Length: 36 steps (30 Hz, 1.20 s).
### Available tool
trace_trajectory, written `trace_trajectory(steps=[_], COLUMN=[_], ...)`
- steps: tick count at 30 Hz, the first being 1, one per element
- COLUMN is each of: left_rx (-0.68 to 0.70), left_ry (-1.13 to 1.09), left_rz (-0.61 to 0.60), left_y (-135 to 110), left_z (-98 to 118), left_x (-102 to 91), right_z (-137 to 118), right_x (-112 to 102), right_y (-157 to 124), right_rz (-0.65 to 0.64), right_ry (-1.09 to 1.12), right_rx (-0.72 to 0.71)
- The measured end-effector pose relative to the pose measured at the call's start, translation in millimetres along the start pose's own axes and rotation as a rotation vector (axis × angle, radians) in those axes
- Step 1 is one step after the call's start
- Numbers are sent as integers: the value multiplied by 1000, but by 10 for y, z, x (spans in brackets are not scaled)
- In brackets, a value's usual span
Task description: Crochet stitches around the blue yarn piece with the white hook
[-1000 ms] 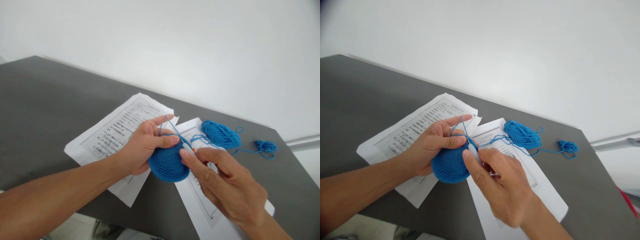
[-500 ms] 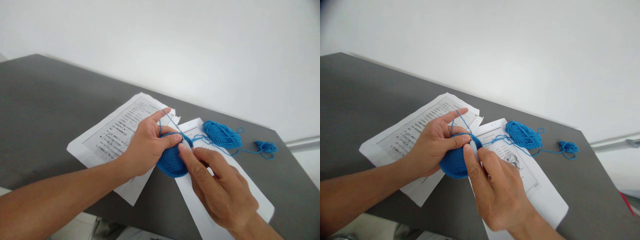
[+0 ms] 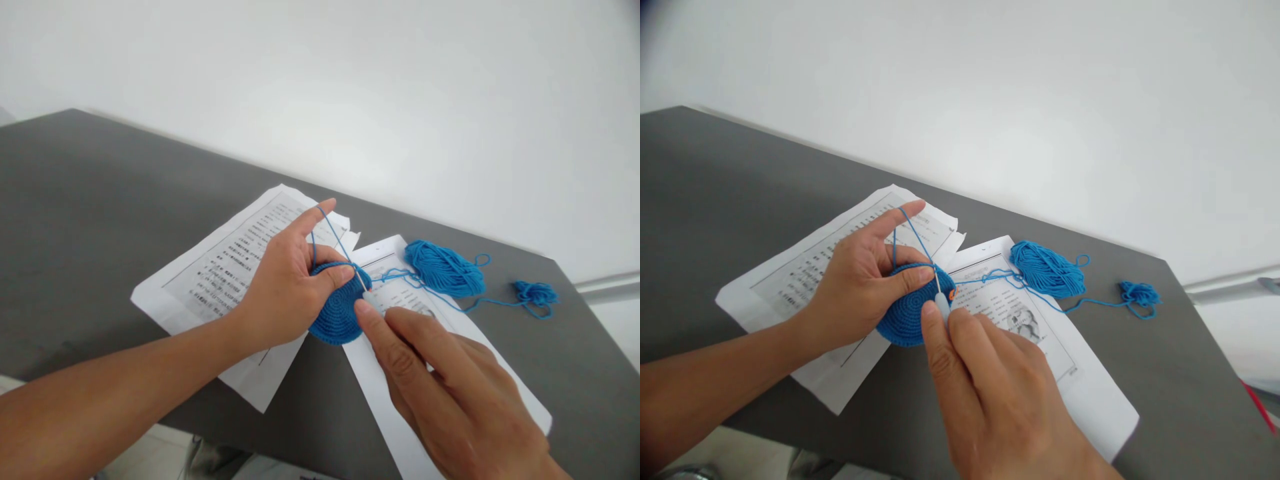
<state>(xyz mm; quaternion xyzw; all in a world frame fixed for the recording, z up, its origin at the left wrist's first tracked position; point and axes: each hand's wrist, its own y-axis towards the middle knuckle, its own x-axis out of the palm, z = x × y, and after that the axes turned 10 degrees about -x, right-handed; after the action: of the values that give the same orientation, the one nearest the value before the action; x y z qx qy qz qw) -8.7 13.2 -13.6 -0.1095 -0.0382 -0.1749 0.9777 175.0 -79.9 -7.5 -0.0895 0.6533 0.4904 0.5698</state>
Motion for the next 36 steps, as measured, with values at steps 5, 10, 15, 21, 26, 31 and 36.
trace_trajectory(steps=[5, 10, 15, 21, 26, 31, 36], left_rx=[37, 75, 71, 61, 8, 0, 28], left_ry=[141, 302, 377, 283, 75, -24, -60], left_rz=[-19, -29, -106, -177, -229, -234, -170], left_y=[3, 24, 60, 77, 52, 45, 16], left_z=[-30, -16, -20, -32, -21, -18, -18], left_x=[-34, -63, -93, -124, -107, -98, -48], right_z=[51, 116, 256, 399, 436, 477, 317], right_x=[-74, -158, -242, -218, -29, 131, 247], right_y=[53, 101, -19, -137, -122, -82, 5], right_rz=[-56, -99, -96, 144, 371, 421, 562], right_ry=[16, 59, 261, 447, 1051, 1629, 1654], right_rx=[-42, -82, 20, 180, 788, 1072, 1069])
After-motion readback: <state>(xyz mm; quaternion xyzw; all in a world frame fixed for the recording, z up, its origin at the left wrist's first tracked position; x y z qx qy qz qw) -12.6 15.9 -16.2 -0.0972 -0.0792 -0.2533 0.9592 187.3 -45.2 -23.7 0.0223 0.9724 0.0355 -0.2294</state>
